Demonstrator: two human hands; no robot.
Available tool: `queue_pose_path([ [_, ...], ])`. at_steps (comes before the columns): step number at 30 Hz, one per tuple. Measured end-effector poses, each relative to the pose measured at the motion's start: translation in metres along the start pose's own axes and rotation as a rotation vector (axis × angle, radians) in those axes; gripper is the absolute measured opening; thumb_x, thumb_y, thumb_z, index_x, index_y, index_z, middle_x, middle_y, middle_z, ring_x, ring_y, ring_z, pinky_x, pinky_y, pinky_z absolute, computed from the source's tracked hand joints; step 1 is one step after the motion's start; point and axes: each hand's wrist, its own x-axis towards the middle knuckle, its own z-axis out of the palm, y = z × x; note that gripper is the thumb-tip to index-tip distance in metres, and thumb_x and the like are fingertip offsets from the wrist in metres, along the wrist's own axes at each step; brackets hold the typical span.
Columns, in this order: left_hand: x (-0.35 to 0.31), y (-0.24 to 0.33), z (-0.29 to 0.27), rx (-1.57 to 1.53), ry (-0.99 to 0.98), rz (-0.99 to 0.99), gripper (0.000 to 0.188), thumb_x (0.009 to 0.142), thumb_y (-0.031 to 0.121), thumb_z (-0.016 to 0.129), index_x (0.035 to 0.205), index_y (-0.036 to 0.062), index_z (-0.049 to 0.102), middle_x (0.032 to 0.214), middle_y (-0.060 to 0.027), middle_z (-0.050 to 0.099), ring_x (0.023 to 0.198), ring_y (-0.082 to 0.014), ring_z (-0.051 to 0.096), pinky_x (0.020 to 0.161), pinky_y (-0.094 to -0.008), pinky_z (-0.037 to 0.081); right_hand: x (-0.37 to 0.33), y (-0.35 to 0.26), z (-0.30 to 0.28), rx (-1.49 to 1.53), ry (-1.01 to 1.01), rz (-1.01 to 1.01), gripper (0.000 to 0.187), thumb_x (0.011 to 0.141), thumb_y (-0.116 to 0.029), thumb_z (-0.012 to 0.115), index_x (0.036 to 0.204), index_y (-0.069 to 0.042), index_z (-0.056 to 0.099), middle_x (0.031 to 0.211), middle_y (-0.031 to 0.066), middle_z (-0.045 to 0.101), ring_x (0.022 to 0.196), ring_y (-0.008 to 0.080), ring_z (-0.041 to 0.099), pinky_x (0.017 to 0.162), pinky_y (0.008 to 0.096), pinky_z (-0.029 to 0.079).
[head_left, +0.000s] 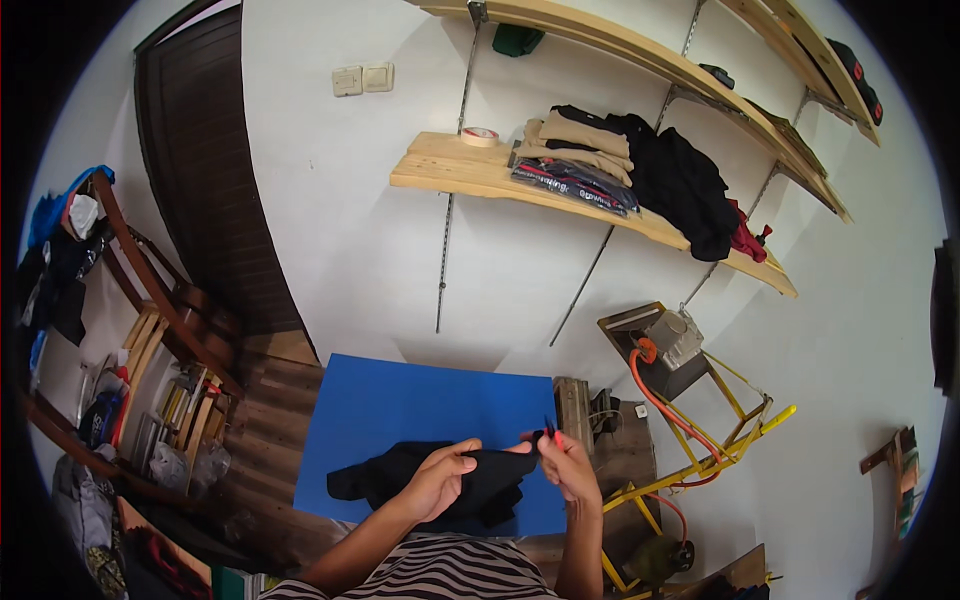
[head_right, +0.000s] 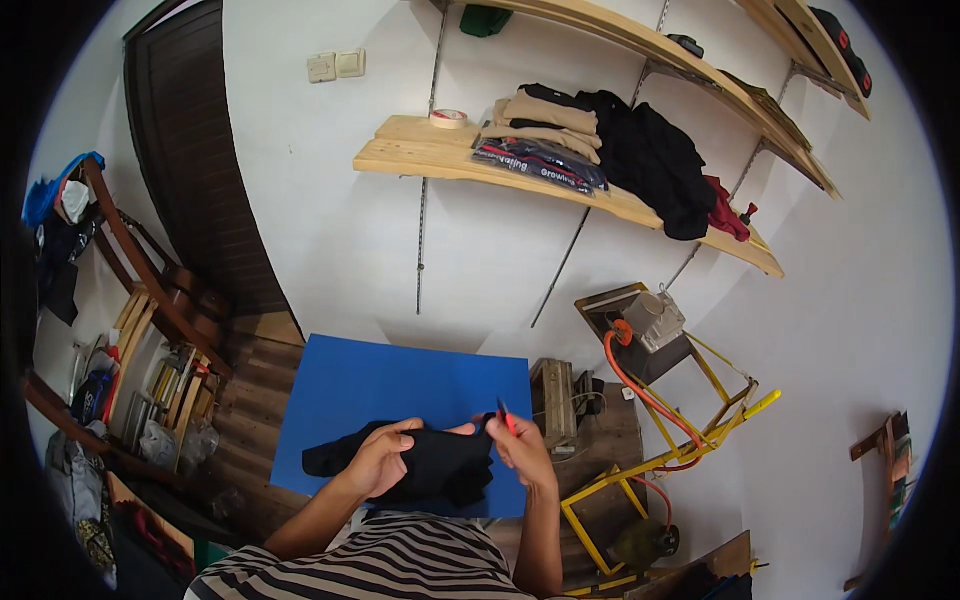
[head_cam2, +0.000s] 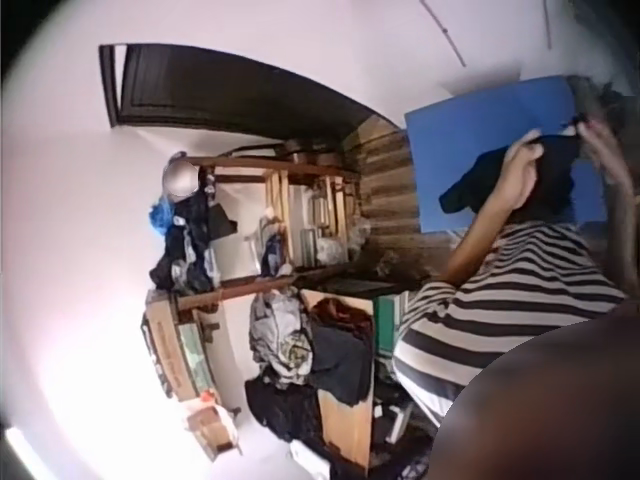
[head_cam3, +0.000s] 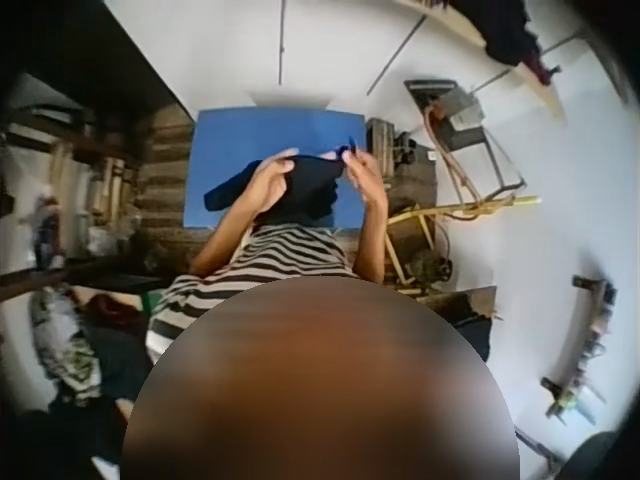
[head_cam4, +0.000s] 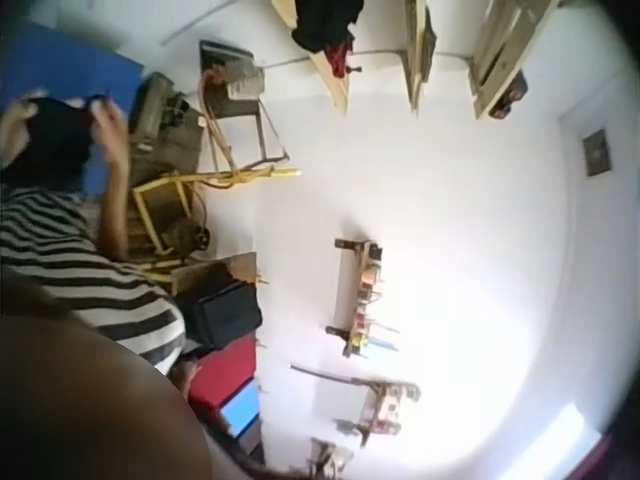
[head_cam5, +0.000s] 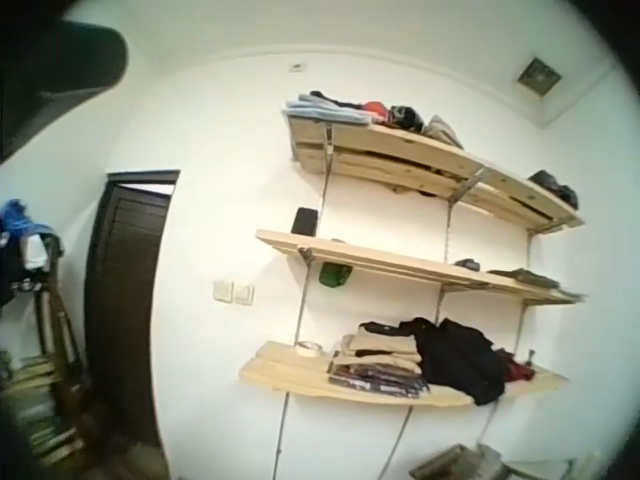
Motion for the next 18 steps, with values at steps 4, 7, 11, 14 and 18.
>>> queue_pose_path([
  [4,-0.002,0.011,-0.003,-0.006,0.01,0.006,0.009,0.088,0.012,0.049,0.088,0.0037,0.048,0.083,0.0024,0.042,0.082,-0.0054,0.041,0.079,-0.0203,0.033,0.004,0.023,-0.001,0.065,-0.072,-0.16,0.015,0.086,-0.015,0.065,0.086,-0.003,0.056,0.055,-0.0028,0.043,0.045,0.0047,0.037,0.04,0.0193,0.027],
  [7,-0.006,0.028,-0.006,0.396,0.053,0.101,0.01,0.09,0.012,0.047,0.087,0.003,0.049,0.083,0.0008,0.049,0.08,-0.0074,0.047,0.076,-0.0222,0.037,0.004,0.028,0.0,0.127,0.039,-0.201,0.015,0.084,-0.013,0.066,0.087,-0.002,0.057,0.058,0.0005,0.05,0.046,0.006,0.042,0.041,0.0191,0.031],
  [11,-0.003,0.056,-0.012,1.343,0.168,0.287,0.013,0.093,0.014,0.054,0.092,0.0013,0.053,0.074,-0.0059,0.058,0.064,-0.015,0.057,0.059,-0.0291,0.044,0.0,0.018,0.002,0.111,0.196,-0.264,0.014,0.082,-0.011,0.069,0.086,-0.005,0.058,0.061,0.0002,0.054,0.046,0.0047,0.044,0.041,0.0183,0.032],
  [14,0.006,0.068,-0.01,1.569,0.189,0.402,0.016,0.091,0.016,0.059,0.096,0.0011,0.054,0.075,-0.0136,0.061,0.061,-0.0223,0.061,0.054,-0.0331,0.045,-0.003,0.007,0.005,0.105,0.318,-0.289,0.017,0.079,-0.011,0.074,0.082,-0.008,0.057,0.059,-0.0028,0.051,0.045,0.0034,0.043,0.041,0.0177,0.03],
  [18,0.028,0.079,-0.001,1.473,0.105,0.489,0.012,0.091,0.008,0.056,0.1,0.0004,0.055,0.077,-0.013,0.062,0.065,-0.0224,0.062,0.059,-0.0312,0.048,-0.004,-0.022,0.005,0.084,0.436,-0.369,0.02,0.077,-0.012,0.076,0.082,-0.008,0.057,0.059,-0.0035,0.051,0.044,0.004,0.043,0.041,0.0183,0.031],
])
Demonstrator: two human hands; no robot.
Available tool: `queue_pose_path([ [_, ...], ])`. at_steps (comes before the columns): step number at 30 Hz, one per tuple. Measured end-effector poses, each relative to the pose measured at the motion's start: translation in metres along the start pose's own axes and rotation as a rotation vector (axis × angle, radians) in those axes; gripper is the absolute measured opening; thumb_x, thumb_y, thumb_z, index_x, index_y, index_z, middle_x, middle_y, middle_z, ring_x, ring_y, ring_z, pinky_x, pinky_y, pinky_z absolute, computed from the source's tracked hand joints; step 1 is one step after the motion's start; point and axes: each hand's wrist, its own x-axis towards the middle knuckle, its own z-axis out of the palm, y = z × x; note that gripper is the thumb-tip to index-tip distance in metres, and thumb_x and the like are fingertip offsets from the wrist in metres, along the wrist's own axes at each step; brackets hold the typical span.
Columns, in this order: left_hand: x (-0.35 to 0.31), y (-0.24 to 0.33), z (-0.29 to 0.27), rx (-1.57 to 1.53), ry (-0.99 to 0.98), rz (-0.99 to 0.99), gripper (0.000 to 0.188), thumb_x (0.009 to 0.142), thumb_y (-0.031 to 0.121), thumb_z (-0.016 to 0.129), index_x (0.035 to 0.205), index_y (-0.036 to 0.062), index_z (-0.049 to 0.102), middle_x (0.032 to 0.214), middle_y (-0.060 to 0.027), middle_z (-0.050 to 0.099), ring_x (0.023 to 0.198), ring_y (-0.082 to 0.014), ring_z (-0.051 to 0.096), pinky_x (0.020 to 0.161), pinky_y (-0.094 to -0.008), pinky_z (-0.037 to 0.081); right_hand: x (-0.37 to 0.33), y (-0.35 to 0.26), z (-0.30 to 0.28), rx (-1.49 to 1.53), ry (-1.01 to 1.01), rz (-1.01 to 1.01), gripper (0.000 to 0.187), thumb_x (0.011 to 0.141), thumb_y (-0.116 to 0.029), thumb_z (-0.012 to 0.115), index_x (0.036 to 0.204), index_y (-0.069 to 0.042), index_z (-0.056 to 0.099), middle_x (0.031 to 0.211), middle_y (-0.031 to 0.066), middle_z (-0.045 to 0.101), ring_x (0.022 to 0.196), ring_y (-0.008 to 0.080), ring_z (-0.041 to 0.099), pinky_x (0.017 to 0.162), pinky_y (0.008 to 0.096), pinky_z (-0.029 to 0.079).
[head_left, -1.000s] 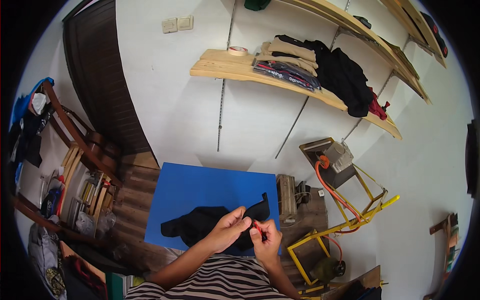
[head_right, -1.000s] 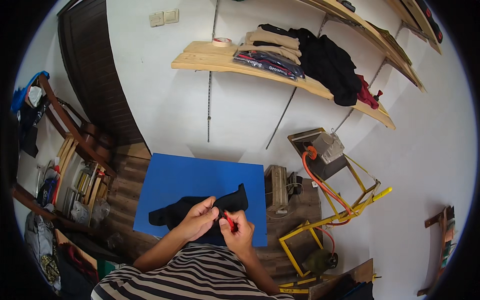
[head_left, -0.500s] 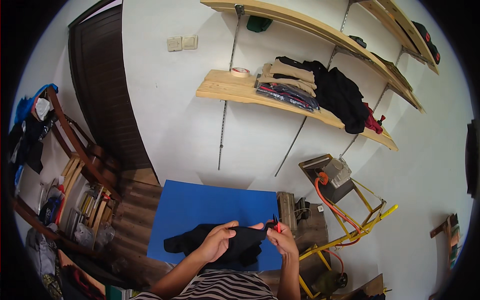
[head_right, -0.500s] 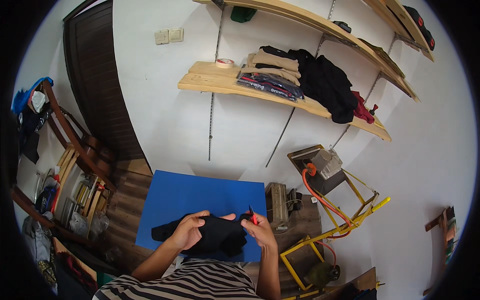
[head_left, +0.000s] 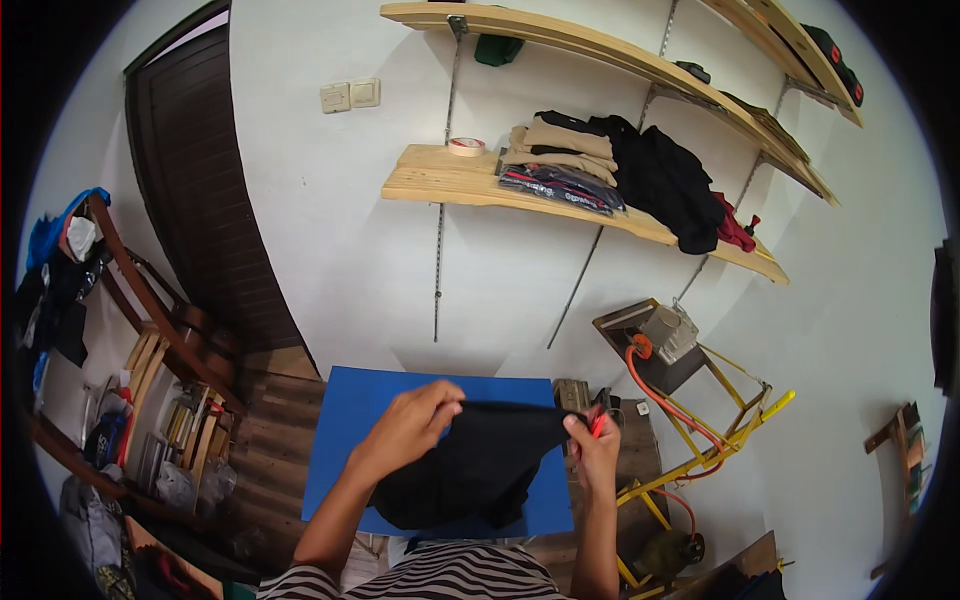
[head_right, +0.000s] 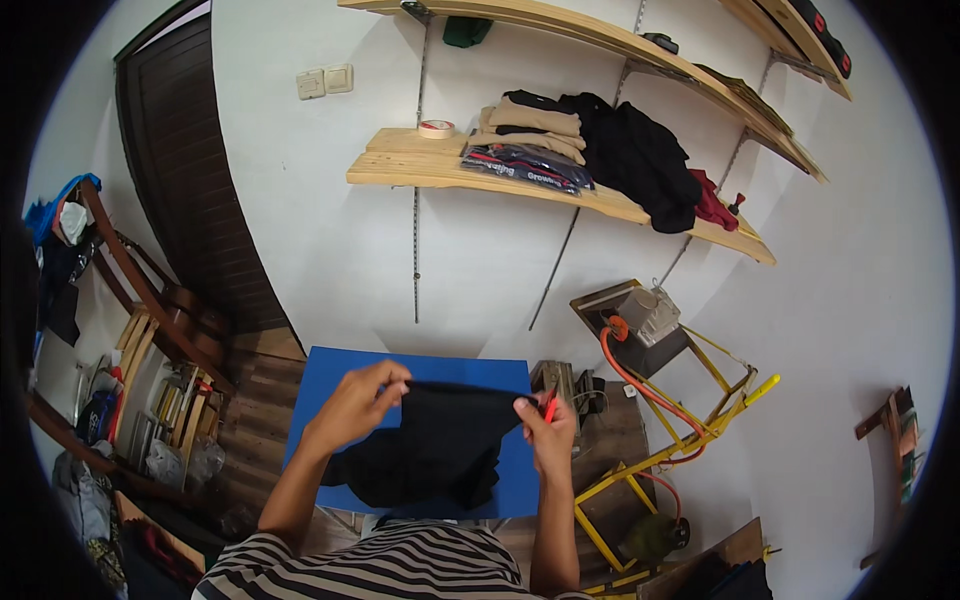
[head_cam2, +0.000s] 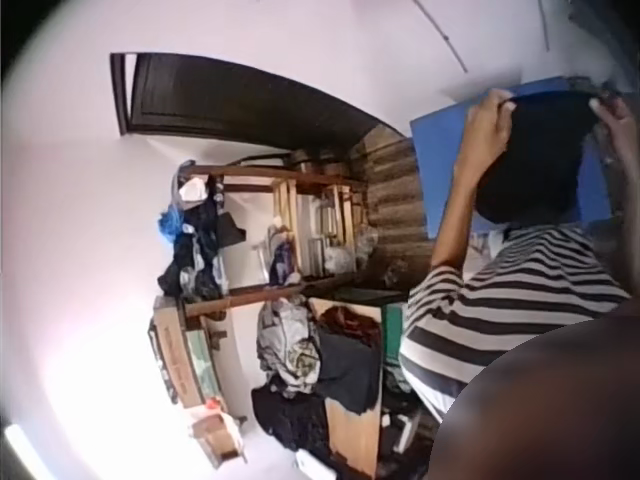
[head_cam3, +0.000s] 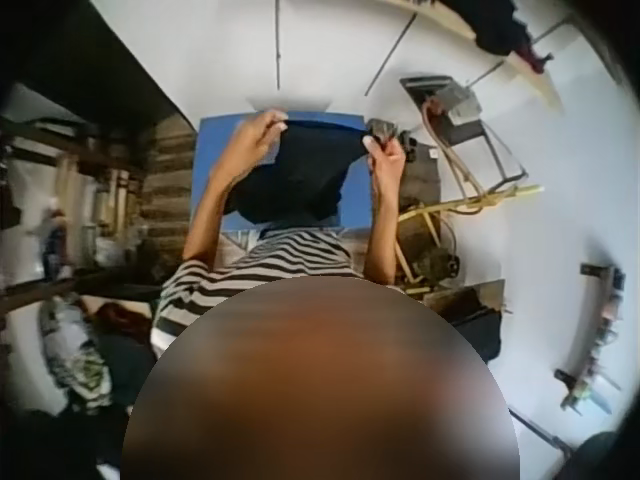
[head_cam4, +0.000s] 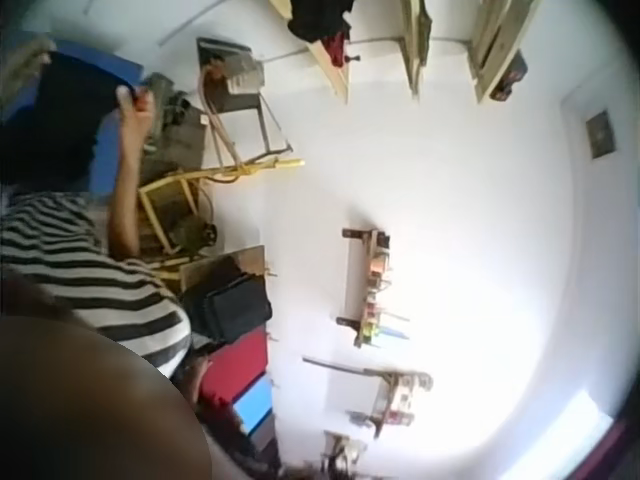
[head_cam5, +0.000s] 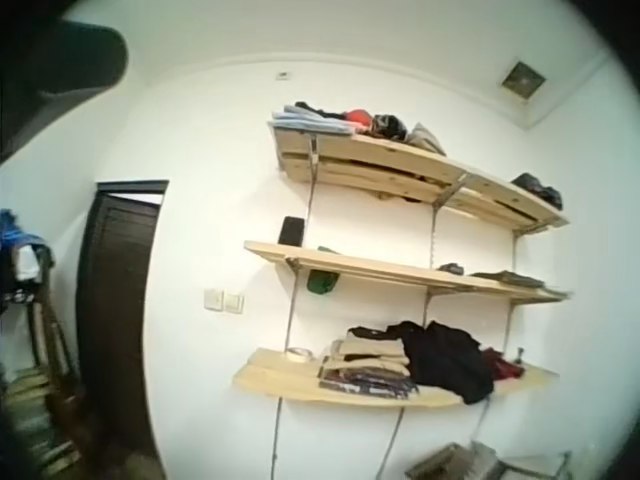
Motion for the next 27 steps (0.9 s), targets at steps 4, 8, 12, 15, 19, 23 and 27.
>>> queue_pose_path([
  [4,0.03,0.002,0.008,0.166,0.195,0.065,0.011,0.091,0.004,0.053,0.101,-0.0002,0.055,0.084,-0.0136,0.063,0.074,-0.0222,0.063,0.069,-0.0308,0.051,-0.005,-0.041,0.012,-0.035,0.053,-0.152,0.021,0.076,-0.01,0.076,0.08,-0.007,0.056,0.059,-0.004,0.05,0.046,0.0038,0.042,0.043,0.0183,0.03],
  [8,0.067,0.01,0.029,-0.089,0.536,0.09,0.01,0.093,0.005,0.049,0.101,0.0019,0.055,0.098,-0.0146,0.062,0.086,-0.0262,0.062,0.077,-0.0331,0.049,-0.046,-0.073,0.04,-0.194,-0.036,-0.306,0.025,0.074,-0.009,0.078,0.077,-0.007,0.053,0.06,-0.0052,0.048,0.048,0.002,0.042,0.045,0.0172,0.03],
  [12,0.086,0.036,0.062,-0.821,0.606,0.032,0.011,0.096,0.008,0.045,0.102,0.0021,0.051,0.12,-0.0121,0.055,0.114,-0.0186,0.05,0.099,-0.0307,0.036,-0.082,-0.058,0.099,-0.513,-0.426,-0.668,0.025,0.075,-0.009,0.077,0.082,-0.003,0.054,0.063,0.0015,0.051,0.054,0.0074,0.051,0.049,0.0235,0.041],
  [15,0.073,0.055,0.075,-1.165,0.466,-0.234,0.015,0.097,0.013,0.043,0.107,0.0019,0.046,0.127,-0.015,0.051,0.127,-0.0292,0.042,0.111,-0.0386,0.029,-0.088,-0.045,0.129,-0.675,-0.559,-0.729,0.025,0.077,-0.015,0.076,0.087,-0.003,0.056,0.076,0.0087,0.057,0.063,0.0227,0.061,0.055,0.0316,0.049],
  [19,0.052,0.06,0.071,-1.398,0.353,-0.069,0.012,0.098,0.014,0.041,0.102,0.0071,0.05,0.126,-0.0145,0.053,0.131,-0.0297,0.038,0.112,-0.0442,0.029,-0.105,-0.053,0.119,-0.448,-0.591,-0.676,0.029,0.08,-0.018,0.072,0.096,-0.003,0.053,0.073,0.0061,0.055,0.06,0.0183,0.058,0.052,0.0322,0.047],
  [23,0.024,0.055,0.075,-1.514,0.322,-0.021,0.016,0.098,0.019,0.044,0.085,0.0147,0.051,0.125,-0.0108,0.054,0.133,-0.0267,0.037,0.111,-0.0411,0.031,-0.095,-0.07,0.077,-0.414,-0.616,-0.518,0.034,0.083,-0.016,0.065,0.104,-0.001,0.043,0.074,0.0042,0.052,0.059,0.0123,0.049,0.054,0.0257,0.04],
  [27,0.002,0.048,0.086,-1.7,0.273,-0.113,0.004,0.093,0.009,0.051,0.089,0.0096,0.053,0.128,-0.0183,0.051,0.133,-0.0289,0.037,0.11,-0.0426,0.03,-0.071,-0.067,0.064,-0.57,-0.424,-0.618,0.03,0.079,-0.01,0.069,0.101,0.0,0.051,0.078,0.0072,0.055,0.064,0.013,0.05,0.058,0.0246,0.041],
])
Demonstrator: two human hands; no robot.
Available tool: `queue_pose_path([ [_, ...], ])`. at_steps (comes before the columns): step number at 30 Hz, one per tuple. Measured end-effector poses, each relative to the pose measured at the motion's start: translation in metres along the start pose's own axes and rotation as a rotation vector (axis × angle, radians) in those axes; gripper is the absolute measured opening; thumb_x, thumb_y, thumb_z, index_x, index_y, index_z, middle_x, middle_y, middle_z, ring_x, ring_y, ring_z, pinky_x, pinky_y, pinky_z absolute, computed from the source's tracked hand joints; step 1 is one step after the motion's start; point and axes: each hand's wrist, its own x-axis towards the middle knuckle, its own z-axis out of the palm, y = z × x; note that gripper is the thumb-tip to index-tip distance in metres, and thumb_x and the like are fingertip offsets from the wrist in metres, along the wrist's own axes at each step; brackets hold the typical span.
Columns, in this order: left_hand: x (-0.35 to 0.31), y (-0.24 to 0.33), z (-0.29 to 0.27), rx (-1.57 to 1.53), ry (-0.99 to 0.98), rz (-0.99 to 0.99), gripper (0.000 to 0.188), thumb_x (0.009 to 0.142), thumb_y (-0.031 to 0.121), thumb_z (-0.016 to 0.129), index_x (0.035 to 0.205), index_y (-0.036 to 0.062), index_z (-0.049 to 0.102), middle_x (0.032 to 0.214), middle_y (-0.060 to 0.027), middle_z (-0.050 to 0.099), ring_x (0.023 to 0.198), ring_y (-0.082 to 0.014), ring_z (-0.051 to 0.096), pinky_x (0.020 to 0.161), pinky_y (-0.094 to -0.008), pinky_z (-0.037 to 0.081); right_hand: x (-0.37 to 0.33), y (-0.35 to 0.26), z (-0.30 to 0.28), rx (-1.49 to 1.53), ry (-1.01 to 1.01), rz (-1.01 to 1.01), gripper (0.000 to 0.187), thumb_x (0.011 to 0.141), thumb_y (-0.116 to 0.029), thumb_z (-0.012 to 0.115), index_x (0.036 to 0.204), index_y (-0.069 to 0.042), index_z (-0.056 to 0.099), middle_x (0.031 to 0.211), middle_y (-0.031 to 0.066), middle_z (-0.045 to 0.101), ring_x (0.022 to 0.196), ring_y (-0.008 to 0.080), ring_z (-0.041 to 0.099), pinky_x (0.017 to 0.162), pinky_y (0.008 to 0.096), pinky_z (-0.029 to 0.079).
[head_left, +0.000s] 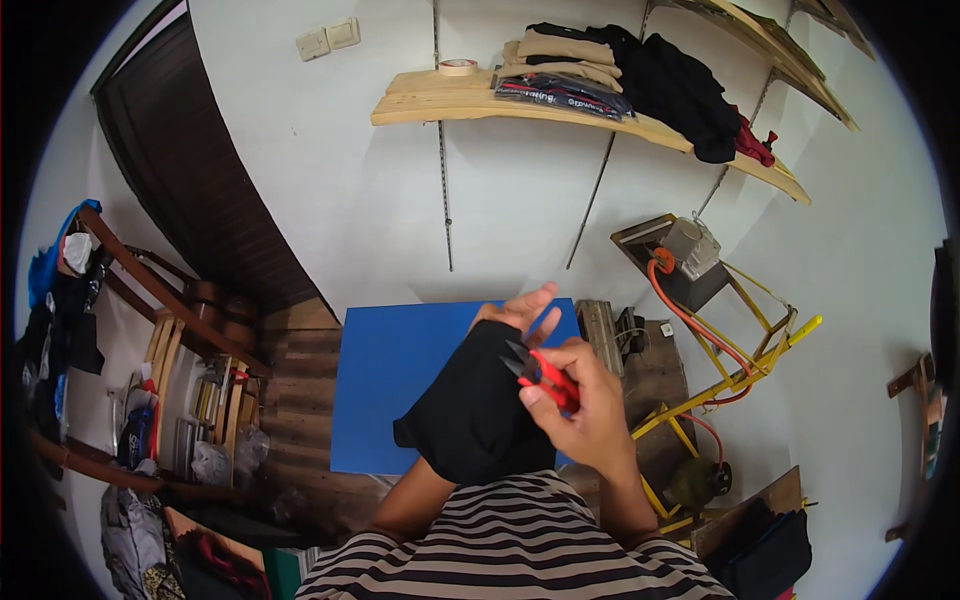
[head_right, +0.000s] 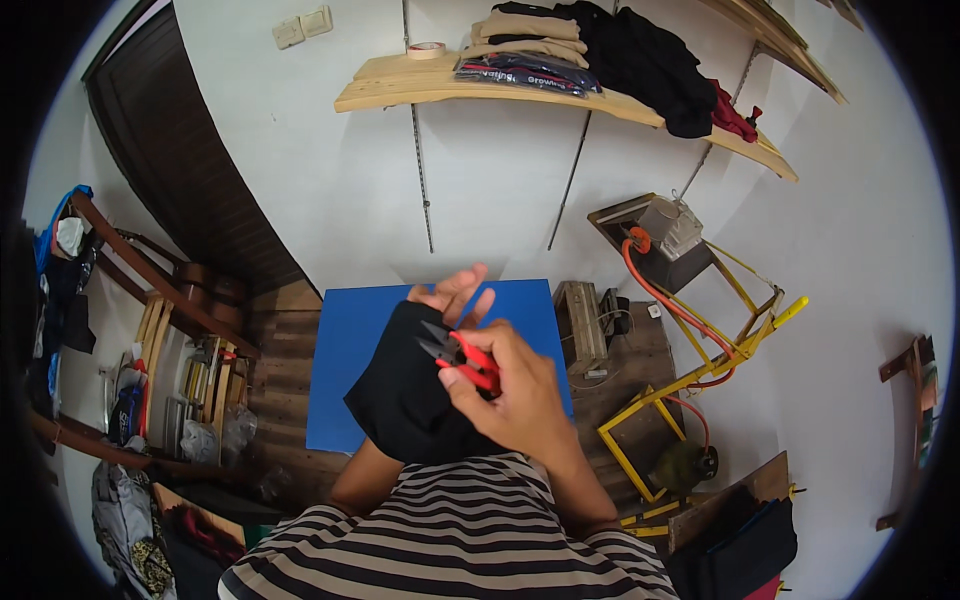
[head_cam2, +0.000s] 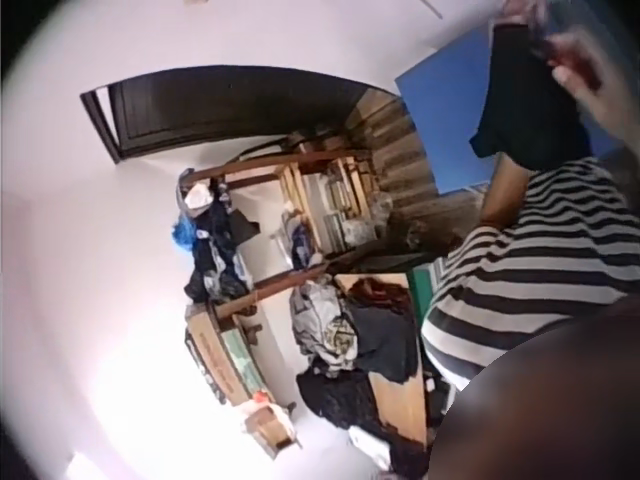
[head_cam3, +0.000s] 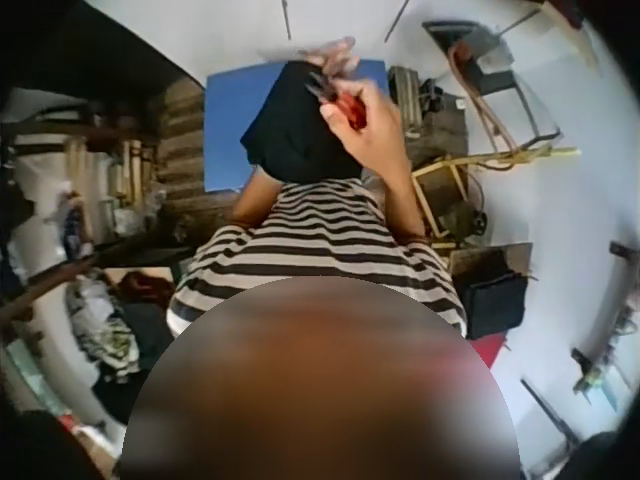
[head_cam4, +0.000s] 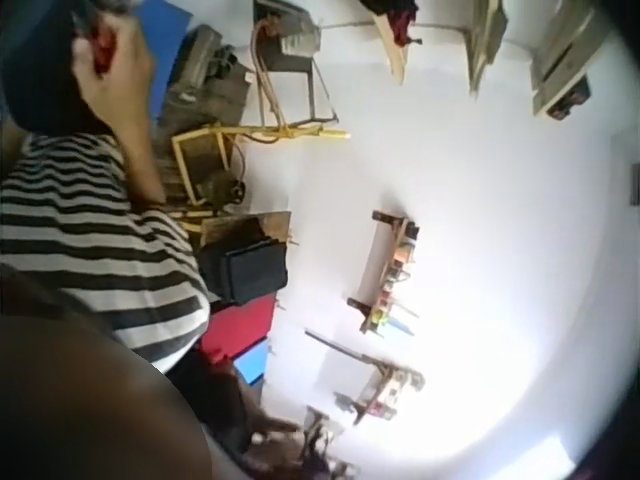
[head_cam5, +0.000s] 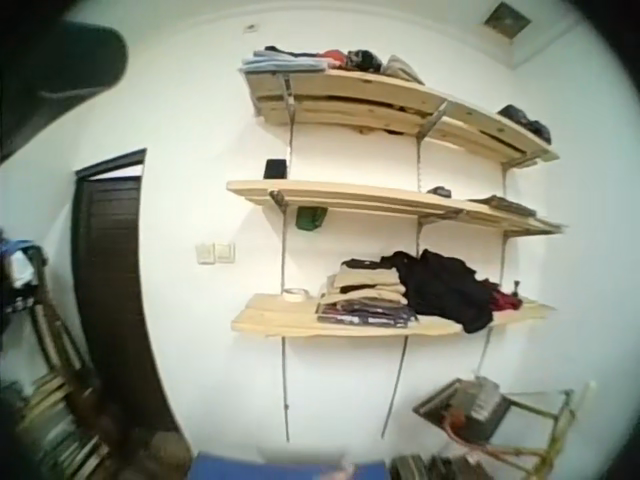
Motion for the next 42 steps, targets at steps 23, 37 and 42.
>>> queue_pose_path([
  [23,-0.003,0.003,-0.005,0.549,-0.058,-0.046,0.003,0.093,0.007,0.052,0.091,0.0067,0.051,0.128,-0.0196,0.053,0.136,-0.0276,0.032,0.112,-0.0401,0.021,-0.006,0.01,-0.002,-0.301,0.117,-0.042,0.028,0.065,-0.006,0.076,0.084,-0.001,0.057,0.068,0.0097,0.056,0.052,0.0188,0.055,0.049,0.0256,0.044],
  [37,0.004,0.009,-0.006,0.825,-0.001,0.095,0.006,0.093,0.01,0.053,0.096,0.0053,0.053,0.128,-0.0105,0.052,0.138,-0.0258,0.027,0.109,-0.039,0.022,-0.006,0.015,-0.005,-0.167,0.022,-0.069,0.026,0.068,-0.004,0.074,0.088,0.001,0.058,0.07,0.0097,0.059,0.054,0.0175,0.058,0.052,0.0237,0.046],
  [42,0.014,0.003,-0.014,0.942,0.034,0.162,0.006,0.092,0.01,0.053,0.095,0.0055,0.053,0.127,-0.0108,0.052,0.136,-0.0265,0.031,0.109,-0.04,0.021,-0.005,0.021,-0.001,-0.196,0.04,-0.097,0.028,0.067,-0.005,0.076,0.089,0.0,0.058,0.07,0.0094,0.058,0.054,0.0183,0.058,0.051,0.0244,0.046],
])
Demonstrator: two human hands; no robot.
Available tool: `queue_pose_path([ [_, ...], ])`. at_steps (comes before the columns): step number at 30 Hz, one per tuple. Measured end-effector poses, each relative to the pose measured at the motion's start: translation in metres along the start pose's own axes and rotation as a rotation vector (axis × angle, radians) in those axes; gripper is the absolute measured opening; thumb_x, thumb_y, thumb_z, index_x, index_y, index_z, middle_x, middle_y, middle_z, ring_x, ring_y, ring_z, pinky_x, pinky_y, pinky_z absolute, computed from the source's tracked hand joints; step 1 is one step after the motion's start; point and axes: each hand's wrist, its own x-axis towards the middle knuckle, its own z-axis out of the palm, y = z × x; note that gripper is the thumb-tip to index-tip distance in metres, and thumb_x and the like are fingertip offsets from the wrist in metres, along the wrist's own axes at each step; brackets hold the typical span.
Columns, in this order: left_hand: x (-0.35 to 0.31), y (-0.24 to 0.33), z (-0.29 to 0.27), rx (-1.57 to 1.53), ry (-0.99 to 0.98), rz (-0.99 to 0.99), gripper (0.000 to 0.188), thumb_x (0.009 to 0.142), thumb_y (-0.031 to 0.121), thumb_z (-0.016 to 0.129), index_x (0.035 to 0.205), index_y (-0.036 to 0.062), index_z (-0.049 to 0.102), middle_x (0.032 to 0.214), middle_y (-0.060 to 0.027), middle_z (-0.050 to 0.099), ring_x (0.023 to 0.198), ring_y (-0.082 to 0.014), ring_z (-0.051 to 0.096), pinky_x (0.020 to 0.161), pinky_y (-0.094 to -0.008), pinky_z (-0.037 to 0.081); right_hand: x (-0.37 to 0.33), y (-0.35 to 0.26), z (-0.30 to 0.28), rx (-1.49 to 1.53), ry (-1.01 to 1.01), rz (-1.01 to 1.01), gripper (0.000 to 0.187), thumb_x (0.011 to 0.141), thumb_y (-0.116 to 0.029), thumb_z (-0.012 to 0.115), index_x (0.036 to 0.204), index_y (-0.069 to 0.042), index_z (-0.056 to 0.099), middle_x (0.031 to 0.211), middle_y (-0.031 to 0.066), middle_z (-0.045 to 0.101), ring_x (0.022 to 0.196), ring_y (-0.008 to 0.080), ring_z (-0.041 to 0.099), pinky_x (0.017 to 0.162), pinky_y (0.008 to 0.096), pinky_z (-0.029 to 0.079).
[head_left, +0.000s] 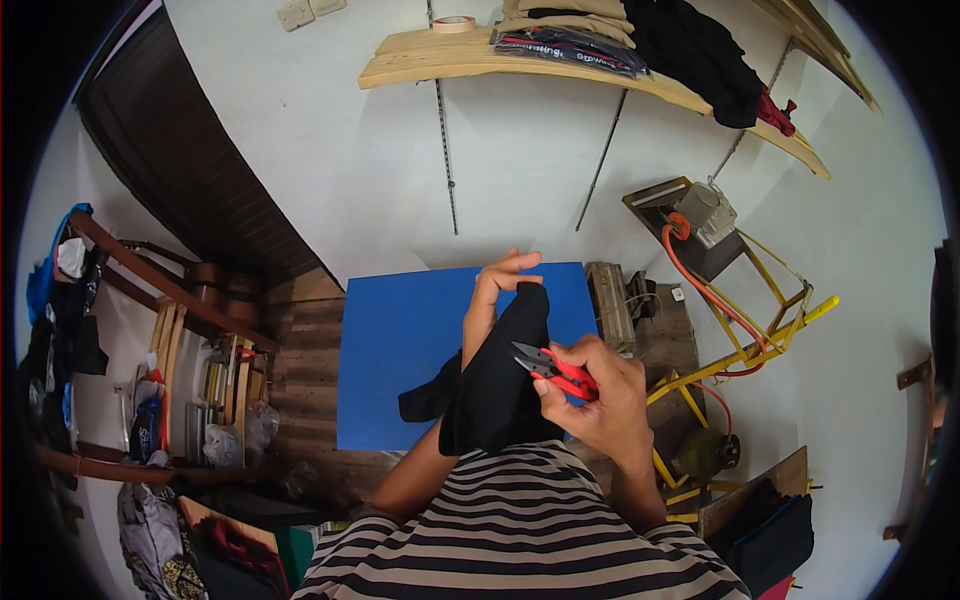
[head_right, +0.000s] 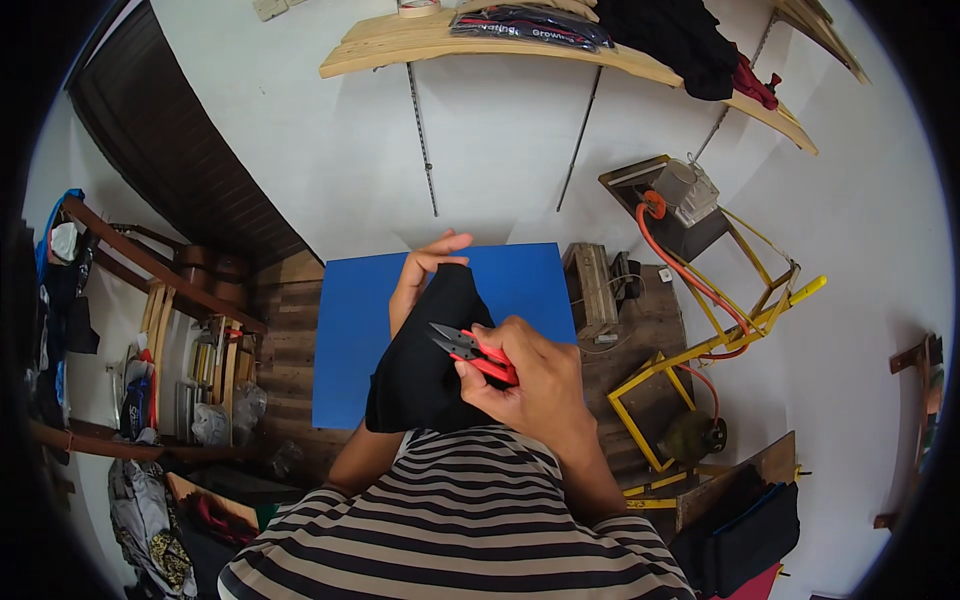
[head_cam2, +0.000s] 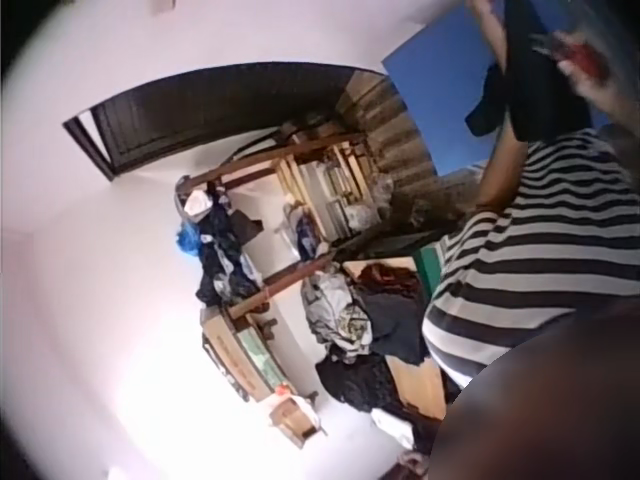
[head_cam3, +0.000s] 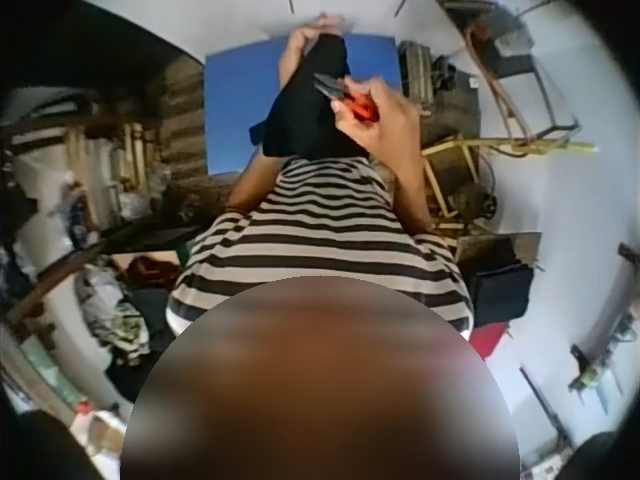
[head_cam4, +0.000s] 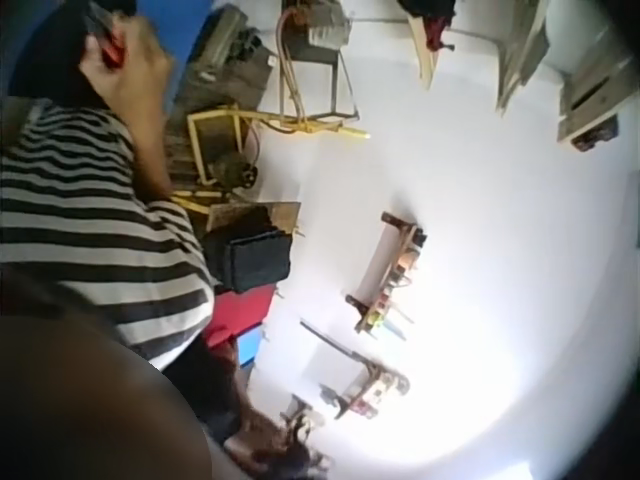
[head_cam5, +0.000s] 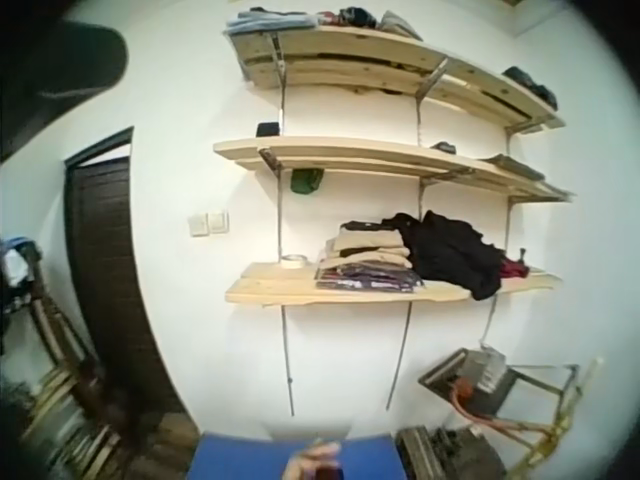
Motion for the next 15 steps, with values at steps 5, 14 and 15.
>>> queue_pose_path([
  [5,0.013,-0.011,0.002,0.213,0.07,0.055,0.008,0.091,0.013,0.054,0.094,0.0064,0.052,0.125,-0.0096,0.054,0.131,-0.0285,0.038,0.111,-0.044,0.015,-0.003,0.01,0.006,-0.007,0.009,-0.037,0.03,0.067,-0.005,0.077,0.089,0.001,0.058,0.071,0.0102,0.059,0.055,0.0198,0.06,0.051,0.0256,0.048],
  [14,0.027,-0.016,0.007,0.64,0.192,0.153,0.009,0.088,0.013,0.057,0.093,0.0094,0.05,0.121,-0.0046,0.056,0.133,-0.027,0.037,0.112,-0.0504,0.007,-0.013,0.032,0.028,-0.043,0.166,-0.076,0.029,0.066,-0.009,0.078,0.086,-0.003,0.059,0.07,0.0093,0.06,0.053,0.0214,0.06,0.045,0.0275,0.046],
  [15,0.028,-0.016,0.006,0.694,0.205,0.155,0.01,0.088,0.014,0.056,0.093,0.0099,0.049,0.122,-0.0042,0.055,0.133,-0.0271,0.037,0.111,-0.0527,0.002,-0.015,0.033,0.03,-0.044,0.167,-0.093,0.029,0.066,-0.01,0.078,0.086,-0.002,0.058,0.071,0.0096,0.06,0.053,0.0215,0.06,0.045,0.0273,0.046],
])
